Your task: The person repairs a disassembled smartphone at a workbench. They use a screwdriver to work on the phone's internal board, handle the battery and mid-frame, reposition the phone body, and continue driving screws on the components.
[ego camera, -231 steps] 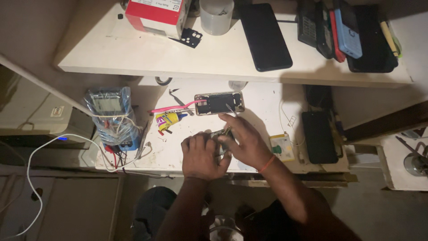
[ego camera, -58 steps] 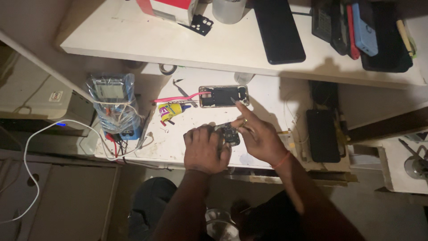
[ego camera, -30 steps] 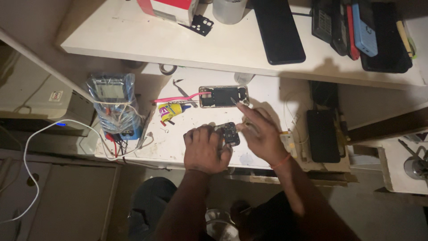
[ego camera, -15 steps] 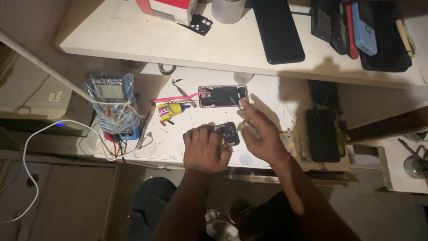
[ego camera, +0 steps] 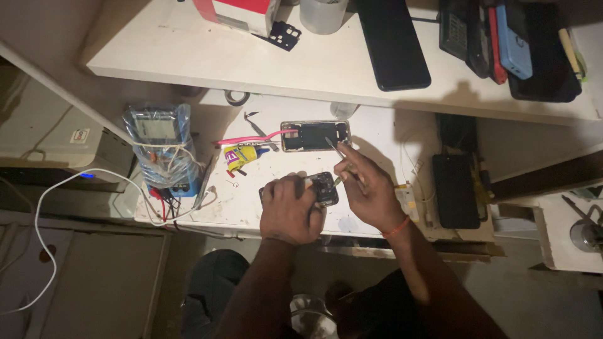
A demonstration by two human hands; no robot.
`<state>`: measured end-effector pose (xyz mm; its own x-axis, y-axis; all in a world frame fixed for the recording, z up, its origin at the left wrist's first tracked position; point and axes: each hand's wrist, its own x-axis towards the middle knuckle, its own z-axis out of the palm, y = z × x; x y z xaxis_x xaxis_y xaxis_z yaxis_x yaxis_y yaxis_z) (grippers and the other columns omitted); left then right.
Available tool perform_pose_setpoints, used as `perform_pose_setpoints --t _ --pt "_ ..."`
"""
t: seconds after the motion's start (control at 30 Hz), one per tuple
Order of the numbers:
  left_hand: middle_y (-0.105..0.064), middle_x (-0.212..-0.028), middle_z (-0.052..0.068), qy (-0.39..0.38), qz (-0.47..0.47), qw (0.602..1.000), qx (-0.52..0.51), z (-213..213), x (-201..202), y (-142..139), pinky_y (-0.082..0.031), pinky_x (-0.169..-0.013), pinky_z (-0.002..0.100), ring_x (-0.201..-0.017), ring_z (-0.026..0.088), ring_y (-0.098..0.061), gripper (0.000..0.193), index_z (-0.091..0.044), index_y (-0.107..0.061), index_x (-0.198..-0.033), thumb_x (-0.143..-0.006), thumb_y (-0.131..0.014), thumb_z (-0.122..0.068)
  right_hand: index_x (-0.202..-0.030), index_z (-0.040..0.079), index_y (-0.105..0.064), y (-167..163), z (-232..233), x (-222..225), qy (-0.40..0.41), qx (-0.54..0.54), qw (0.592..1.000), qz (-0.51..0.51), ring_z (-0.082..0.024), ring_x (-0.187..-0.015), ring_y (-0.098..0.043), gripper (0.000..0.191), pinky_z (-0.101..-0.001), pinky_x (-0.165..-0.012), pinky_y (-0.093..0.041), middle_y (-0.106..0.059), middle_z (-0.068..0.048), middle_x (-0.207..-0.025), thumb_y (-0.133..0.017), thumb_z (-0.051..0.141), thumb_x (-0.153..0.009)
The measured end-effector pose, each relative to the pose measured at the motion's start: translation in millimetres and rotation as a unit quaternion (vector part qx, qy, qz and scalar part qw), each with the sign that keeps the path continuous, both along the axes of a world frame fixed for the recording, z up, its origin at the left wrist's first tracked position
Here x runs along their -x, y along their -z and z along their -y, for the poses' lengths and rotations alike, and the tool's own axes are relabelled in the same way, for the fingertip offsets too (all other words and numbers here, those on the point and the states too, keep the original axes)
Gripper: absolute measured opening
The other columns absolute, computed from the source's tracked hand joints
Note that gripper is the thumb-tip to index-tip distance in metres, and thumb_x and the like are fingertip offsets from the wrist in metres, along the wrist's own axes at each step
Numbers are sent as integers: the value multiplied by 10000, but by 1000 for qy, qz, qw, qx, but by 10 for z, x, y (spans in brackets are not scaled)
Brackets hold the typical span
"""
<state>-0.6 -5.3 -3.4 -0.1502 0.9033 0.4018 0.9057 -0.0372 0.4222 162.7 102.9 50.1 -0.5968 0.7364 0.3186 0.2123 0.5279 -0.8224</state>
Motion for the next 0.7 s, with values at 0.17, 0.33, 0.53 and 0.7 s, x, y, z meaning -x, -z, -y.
perform_pose_setpoints --t 0.17,0.33,0.53,0.7 --pt "-567 -1300 223 7 2 1000 -23 9 3 -6 -330 -1087 587 -1226 412 -513 386 -106 -728 -1084 -785 -624 -326 -1534 52 -465 6 7 -6 -2 1 1000 -5 -178 -1096 -705 560 -313 -977 -589 -728 -121 -1137 -618 4 -997" --pt "-570 -1297 219 9 -7 1000 -22 8 9 -14 -333 -1088 587 -1231 403 -520 380 -114 -729 -1095 -797 -626 -325 -1502 94 -539 44 -18 -23 13 -45 998 29 -187 -1034 -716 555 -317 -909 -627 -704 -142 -1138 -678 5 -972" --pt "-573 -1298 217 7 -2 1000 -22 9 -6 -41 -331 -1079 583 -1234 402 -509 380 -115 -736 -1091 -801 -624 -334 -1575 62 -381 56 -9 -5 -30 52 996 -71 -171 -1190 -687 623 -304 -1023 -606 -683 -126 -1236 -586 -6 -990" --pt "-574 -1323 206 4 -5 999 -31 14 -3 -43 -334 -1084 580 -1249 394 -510 374 -115 -730 -1086 -798 -619 -327 -1517 80 -515 21 10 -31 4 -55 997 50 -202 -1067 -693 595 -316 -952 -590 -696 -137 -1148 -707 27 -956"
